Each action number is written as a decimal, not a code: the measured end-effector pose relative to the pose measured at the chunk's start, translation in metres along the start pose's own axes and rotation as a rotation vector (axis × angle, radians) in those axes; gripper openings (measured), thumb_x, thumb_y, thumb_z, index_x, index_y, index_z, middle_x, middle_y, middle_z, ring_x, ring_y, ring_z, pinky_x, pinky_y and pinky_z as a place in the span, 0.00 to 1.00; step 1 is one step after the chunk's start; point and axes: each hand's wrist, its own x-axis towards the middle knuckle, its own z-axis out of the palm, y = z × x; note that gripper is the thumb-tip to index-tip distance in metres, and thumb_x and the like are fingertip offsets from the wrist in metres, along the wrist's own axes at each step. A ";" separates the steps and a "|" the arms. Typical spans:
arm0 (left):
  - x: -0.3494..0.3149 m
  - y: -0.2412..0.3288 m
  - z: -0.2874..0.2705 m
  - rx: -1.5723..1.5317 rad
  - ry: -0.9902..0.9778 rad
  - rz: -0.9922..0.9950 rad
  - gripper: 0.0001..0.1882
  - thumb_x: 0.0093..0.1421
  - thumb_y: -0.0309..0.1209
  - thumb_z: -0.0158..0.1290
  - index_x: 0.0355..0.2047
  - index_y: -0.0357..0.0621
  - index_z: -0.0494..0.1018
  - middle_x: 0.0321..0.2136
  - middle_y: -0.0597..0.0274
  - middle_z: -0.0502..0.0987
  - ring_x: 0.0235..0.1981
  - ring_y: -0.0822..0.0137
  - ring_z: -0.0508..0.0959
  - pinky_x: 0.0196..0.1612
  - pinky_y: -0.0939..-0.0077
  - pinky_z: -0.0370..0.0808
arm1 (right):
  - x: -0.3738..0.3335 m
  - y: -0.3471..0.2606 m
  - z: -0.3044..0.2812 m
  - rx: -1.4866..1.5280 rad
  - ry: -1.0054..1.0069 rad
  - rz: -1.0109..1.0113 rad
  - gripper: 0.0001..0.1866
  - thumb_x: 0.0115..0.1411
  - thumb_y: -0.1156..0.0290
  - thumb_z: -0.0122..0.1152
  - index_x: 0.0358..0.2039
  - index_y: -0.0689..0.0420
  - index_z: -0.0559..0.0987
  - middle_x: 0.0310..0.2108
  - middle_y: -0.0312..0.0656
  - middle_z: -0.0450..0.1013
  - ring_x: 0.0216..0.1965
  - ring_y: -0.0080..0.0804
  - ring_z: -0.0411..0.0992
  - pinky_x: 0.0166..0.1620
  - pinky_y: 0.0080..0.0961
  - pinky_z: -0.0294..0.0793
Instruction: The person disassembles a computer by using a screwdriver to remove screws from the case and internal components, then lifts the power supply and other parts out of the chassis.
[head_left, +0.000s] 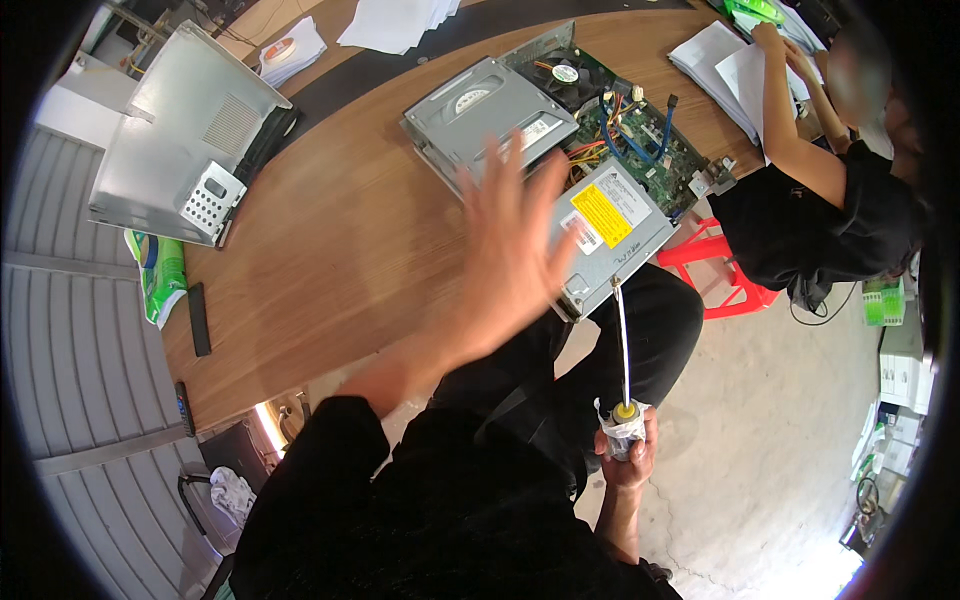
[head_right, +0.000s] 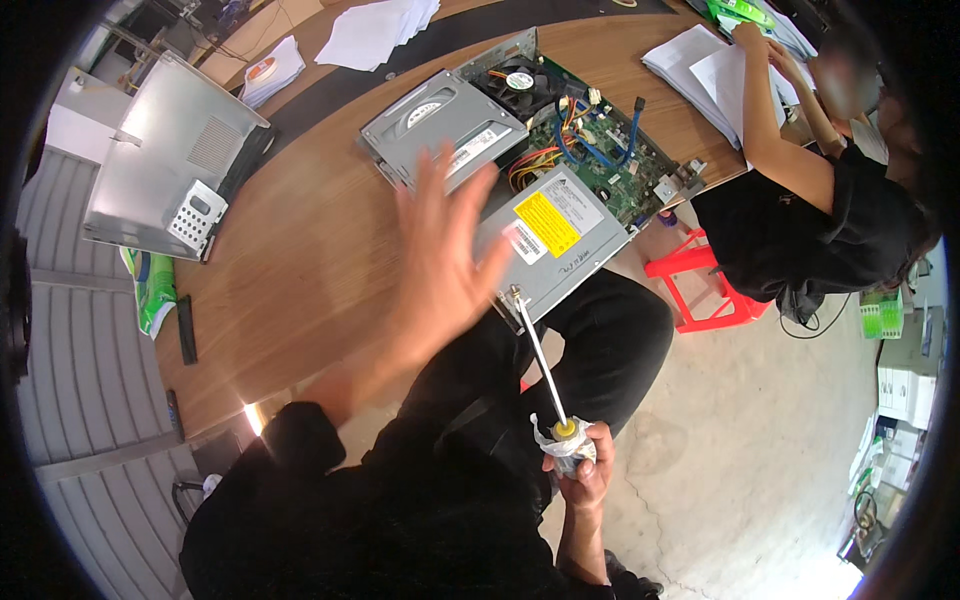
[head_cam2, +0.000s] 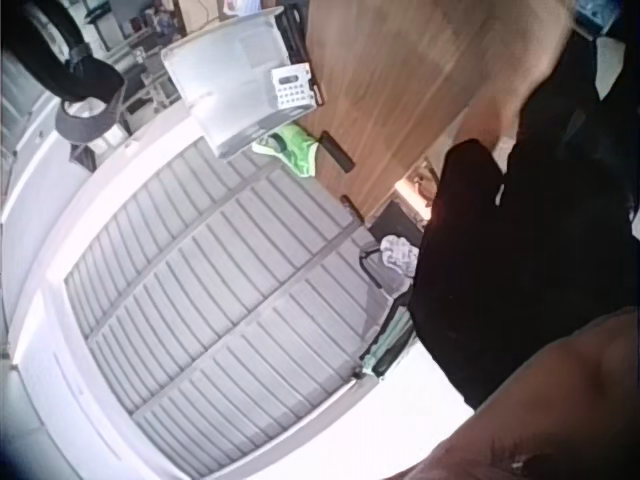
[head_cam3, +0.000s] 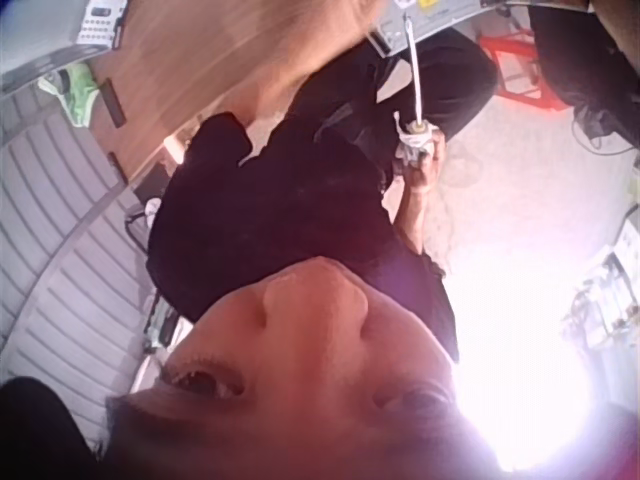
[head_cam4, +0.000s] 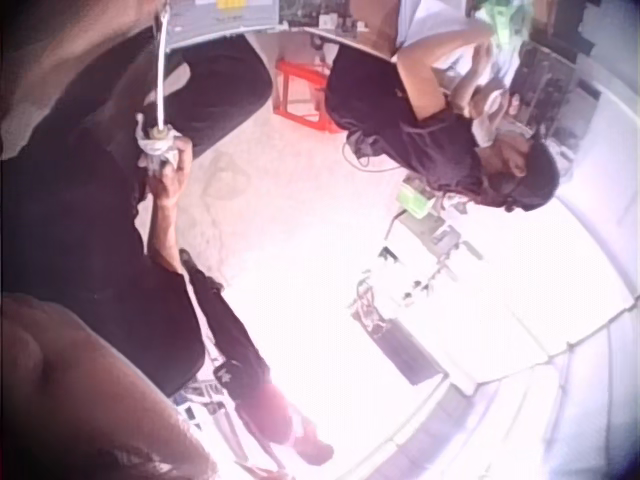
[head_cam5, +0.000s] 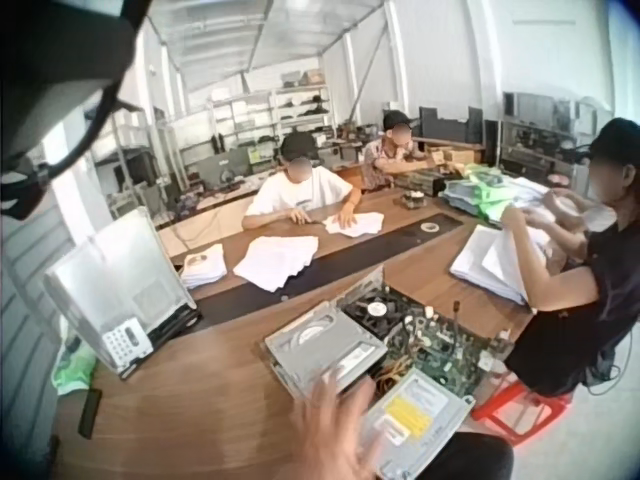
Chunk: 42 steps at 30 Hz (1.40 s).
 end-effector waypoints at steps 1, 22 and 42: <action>0.021 -0.024 -0.002 0.017 0.049 0.021 0.32 0.61 0.43 0.54 0.60 0.36 0.62 0.62 0.30 0.56 0.65 0.30 0.53 0.63 0.30 0.48 | 0.001 0.002 -0.002 0.005 0.000 -0.008 0.33 0.55 0.47 0.67 0.44 0.61 0.65 0.31 0.44 0.71 0.19 0.31 0.71 0.18 0.19 0.67; 0.081 -0.194 0.002 0.070 -0.261 -0.491 0.31 0.68 0.51 0.37 0.42 0.35 0.77 0.42 0.38 0.78 0.47 0.40 0.76 0.52 0.52 0.70 | 0.174 -0.014 0.076 -0.472 0.168 -0.502 0.21 0.71 0.60 0.45 0.57 0.60 0.63 0.38 0.41 0.72 0.34 0.22 0.68 0.34 0.19 0.67; -0.114 -0.002 -0.054 -1.193 -0.190 -0.740 0.37 0.64 0.26 0.53 0.66 0.29 0.44 0.54 0.35 0.68 0.53 0.54 0.75 0.55 0.64 0.73 | 0.359 -0.136 0.030 -0.594 -0.348 -0.200 0.26 0.68 0.51 0.50 0.60 0.52 0.66 0.40 0.37 0.69 0.33 0.20 0.63 0.34 0.15 0.63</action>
